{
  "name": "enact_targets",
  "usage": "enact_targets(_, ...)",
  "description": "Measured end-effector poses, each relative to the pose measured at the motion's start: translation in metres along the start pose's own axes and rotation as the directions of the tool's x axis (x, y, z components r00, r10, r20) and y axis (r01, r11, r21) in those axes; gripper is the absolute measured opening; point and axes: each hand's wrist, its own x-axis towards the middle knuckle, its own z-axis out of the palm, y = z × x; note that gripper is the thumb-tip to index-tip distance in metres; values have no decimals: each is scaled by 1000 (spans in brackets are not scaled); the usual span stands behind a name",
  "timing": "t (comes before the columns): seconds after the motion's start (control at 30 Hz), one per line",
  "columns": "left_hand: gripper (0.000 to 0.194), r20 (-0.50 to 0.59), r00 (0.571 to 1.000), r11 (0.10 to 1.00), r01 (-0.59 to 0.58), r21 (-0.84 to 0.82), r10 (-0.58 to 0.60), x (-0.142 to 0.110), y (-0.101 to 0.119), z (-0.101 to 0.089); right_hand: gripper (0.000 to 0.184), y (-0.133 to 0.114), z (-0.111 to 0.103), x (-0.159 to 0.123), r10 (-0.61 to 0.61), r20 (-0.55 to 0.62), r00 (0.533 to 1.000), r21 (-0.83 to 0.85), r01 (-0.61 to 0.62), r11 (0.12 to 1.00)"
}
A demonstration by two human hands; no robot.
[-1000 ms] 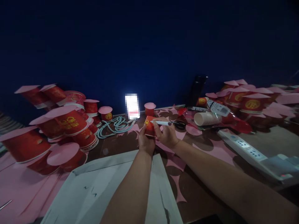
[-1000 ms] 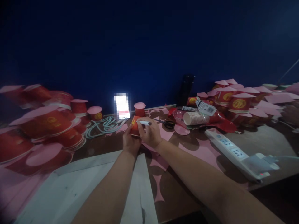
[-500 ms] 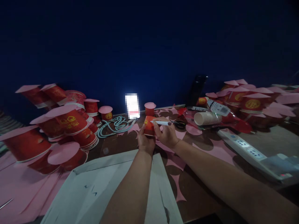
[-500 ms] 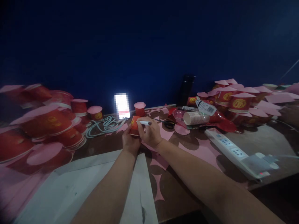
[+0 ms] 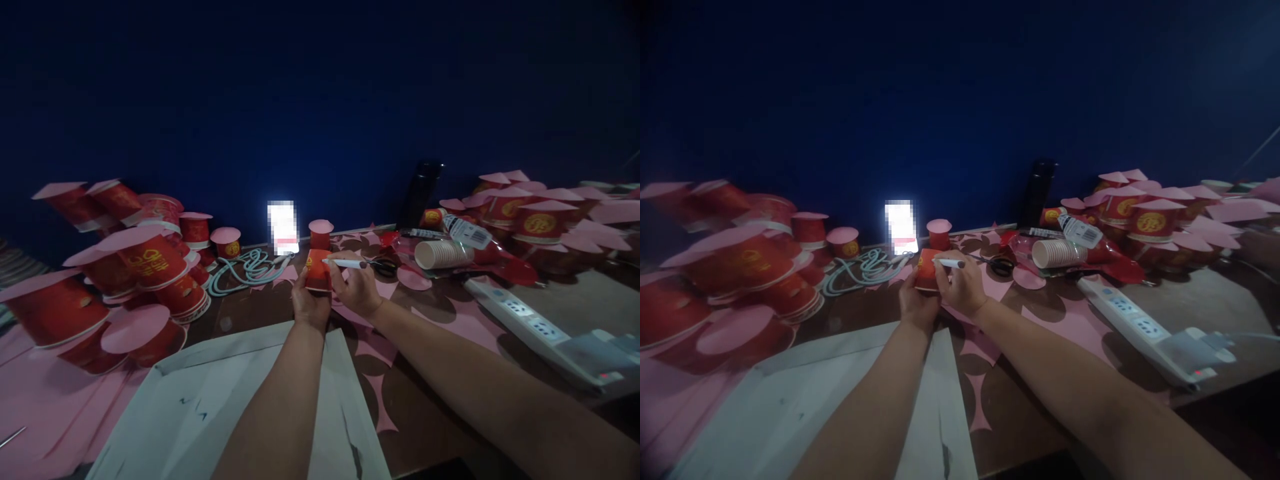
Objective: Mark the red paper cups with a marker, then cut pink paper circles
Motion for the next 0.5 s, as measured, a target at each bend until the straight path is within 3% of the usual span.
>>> enact_targets(0.5, 22, 48, 999, 1000, -12, 14, 11, 0, 1, -1, 13, 3, 0, -1, 13, -5, 1000, -5, -13, 1000)
